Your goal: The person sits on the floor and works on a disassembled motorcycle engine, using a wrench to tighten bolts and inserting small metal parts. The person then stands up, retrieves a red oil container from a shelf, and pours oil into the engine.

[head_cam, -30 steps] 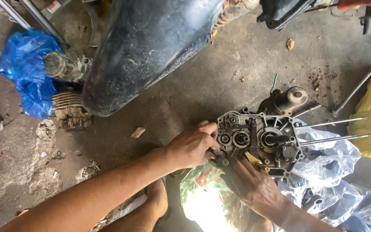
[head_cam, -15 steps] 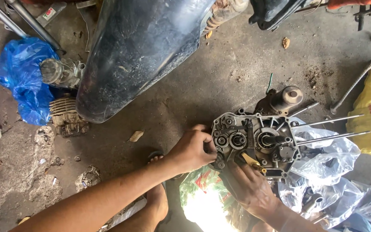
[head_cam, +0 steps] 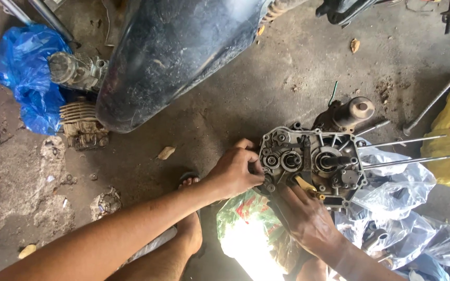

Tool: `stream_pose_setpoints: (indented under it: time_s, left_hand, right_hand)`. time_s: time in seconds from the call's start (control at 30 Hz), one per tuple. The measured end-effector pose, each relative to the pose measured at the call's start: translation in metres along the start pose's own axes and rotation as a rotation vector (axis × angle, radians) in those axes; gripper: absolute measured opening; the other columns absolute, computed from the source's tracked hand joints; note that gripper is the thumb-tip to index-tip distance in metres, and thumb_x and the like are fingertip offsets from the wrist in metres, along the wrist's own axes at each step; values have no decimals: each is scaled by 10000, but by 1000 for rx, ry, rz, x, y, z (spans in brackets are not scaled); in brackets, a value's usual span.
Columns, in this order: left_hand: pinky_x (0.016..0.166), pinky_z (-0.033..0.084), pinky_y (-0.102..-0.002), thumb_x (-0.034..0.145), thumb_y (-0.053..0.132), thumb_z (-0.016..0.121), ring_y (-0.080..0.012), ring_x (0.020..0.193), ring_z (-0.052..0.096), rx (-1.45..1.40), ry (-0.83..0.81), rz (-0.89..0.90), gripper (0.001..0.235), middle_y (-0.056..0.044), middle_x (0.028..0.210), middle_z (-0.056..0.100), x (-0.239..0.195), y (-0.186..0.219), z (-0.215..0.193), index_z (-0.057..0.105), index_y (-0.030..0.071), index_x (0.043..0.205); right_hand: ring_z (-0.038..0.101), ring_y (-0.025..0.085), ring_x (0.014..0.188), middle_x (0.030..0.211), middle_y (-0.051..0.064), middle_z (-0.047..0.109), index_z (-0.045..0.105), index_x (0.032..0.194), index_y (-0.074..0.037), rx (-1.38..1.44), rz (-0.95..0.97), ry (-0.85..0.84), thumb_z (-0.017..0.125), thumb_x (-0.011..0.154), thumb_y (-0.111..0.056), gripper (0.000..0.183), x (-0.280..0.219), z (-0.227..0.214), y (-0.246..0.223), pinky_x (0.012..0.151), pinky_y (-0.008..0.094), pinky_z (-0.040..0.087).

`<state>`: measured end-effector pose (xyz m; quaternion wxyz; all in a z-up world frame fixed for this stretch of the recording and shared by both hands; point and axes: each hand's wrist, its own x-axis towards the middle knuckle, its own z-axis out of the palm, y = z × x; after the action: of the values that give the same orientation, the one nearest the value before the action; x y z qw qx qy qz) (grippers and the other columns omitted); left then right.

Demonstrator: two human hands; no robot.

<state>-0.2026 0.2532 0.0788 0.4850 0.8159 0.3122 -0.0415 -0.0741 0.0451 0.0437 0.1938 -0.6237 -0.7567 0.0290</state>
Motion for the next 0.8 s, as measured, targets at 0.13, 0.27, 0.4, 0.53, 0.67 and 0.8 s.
stream_pose_setpoints:
  time_s: [0.13,0.27,0.4,0.53,0.67,0.8]
  left_hand:
    - [1016,507,-403,694,133,871,-318,1244,600,-39,-8,-42,167,-161,1451,515,-1,0,-1,729,47,711]
    - [1031,495,-391,684,127,873,-317,1255,602,-106,-3,-39,162,-148,1450,532,-2,-5,4,739,42,720]
    - [1026,516,-384,693,133,875,-312,1265,600,-155,6,-90,194,-129,1503,478,0,-5,8,713,30,723]
    - [1053,488,-384,701,105,878,-311,1292,562,-171,2,-134,192,-123,1532,432,0,-13,10,710,20,735]
    - [1107,447,-401,710,93,883,-316,1333,531,-166,6,-97,183,-129,1523,453,-4,-7,6,715,29,747]
    - [1100,480,-404,699,65,864,-310,1334,523,-295,-13,-116,169,-120,1521,422,4,-22,17,701,33,733]
  right_hand:
    - [662,229,872,1119,180,676,707,1107,44,88,55,73,776,767,-60,362,17,-20,-3,661,332,601]
    - [668,245,911,1162,198,667,699,1116,37,70,5,185,778,775,-76,368,7,-6,0,705,336,611]
    - [688,248,906,1159,201,678,702,1103,27,35,-26,173,790,804,-79,328,7,-2,0,672,320,605]
    - [685,236,855,1101,190,691,697,1093,76,134,72,102,786,785,-57,347,18,-18,-7,652,319,609]
    - [678,228,837,1074,179,696,708,1094,48,89,28,114,767,764,-4,339,10,-5,-2,662,304,606]
    - [668,227,822,1096,204,697,711,1121,58,100,39,185,784,787,-50,359,7,-4,-2,656,320,603]
